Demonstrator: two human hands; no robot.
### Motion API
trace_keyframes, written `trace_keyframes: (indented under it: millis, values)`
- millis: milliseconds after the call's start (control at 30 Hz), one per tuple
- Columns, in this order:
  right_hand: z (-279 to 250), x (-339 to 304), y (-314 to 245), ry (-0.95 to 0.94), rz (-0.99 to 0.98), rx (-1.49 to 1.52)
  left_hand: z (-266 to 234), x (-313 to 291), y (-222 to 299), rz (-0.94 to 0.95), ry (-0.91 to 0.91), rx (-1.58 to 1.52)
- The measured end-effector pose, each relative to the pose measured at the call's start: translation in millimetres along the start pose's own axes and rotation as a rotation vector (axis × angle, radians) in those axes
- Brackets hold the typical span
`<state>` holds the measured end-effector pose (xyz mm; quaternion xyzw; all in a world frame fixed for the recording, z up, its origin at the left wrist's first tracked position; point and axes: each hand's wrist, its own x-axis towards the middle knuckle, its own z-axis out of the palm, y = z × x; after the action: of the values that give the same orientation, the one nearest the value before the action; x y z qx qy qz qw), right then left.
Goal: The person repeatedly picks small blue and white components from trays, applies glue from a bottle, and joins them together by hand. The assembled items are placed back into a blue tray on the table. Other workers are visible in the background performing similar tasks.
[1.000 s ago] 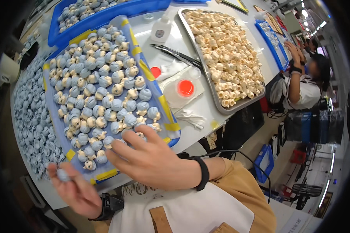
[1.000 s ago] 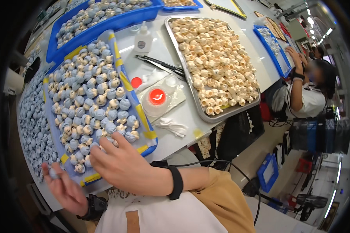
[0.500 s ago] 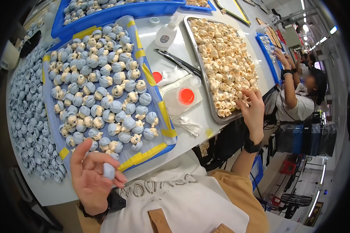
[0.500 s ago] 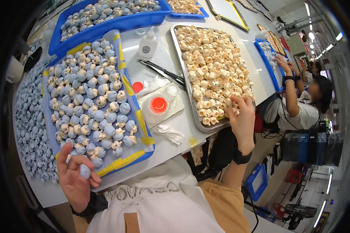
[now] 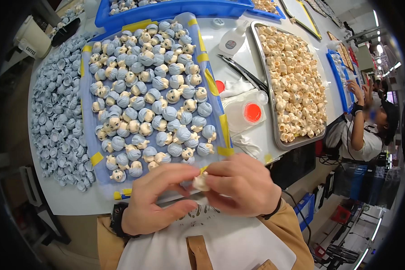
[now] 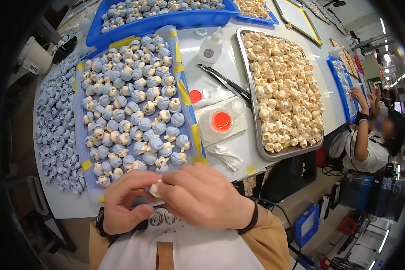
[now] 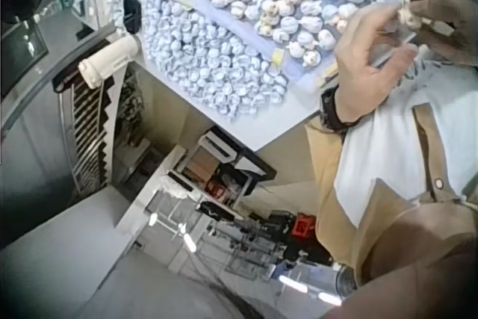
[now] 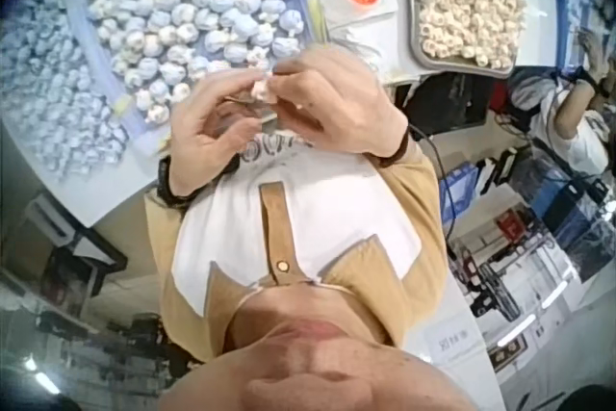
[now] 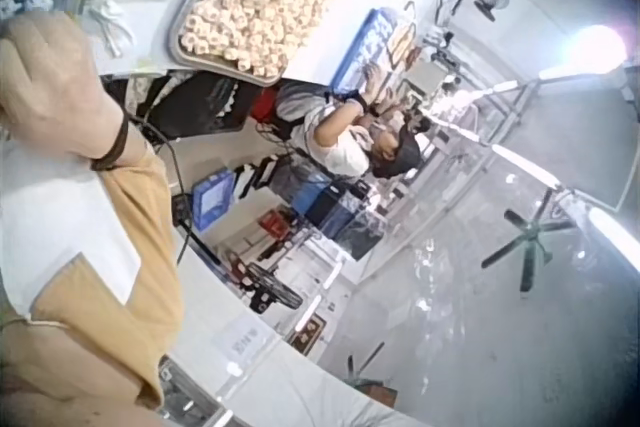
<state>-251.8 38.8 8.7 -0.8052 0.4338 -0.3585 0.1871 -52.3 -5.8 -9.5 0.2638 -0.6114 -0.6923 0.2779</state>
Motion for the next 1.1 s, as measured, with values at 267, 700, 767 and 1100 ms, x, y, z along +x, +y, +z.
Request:
trace_keyframes:
  millis: [267,700,767,1100]
  values:
    - [3.6,-2.2,2.0,-0.002,-0.119,0.064,-6.9,-0.9,-10.4,0.016,-0.100,0.007]
    - [-58.3,3.5,23.4,0.386,0.261,-0.459,-2.1,-3.3,-5.1,-0.017,0.103,-0.289]
    - [-60.4,5.2,31.4,0.299,0.352,-0.427,-3.0,-7.0,-4.8,-0.099,0.118,-0.347]
    - [-54.9,9.3,44.3,0.159,0.390,-0.404,-3.1,-2.8,-13.6,0.060,0.074,-0.345]
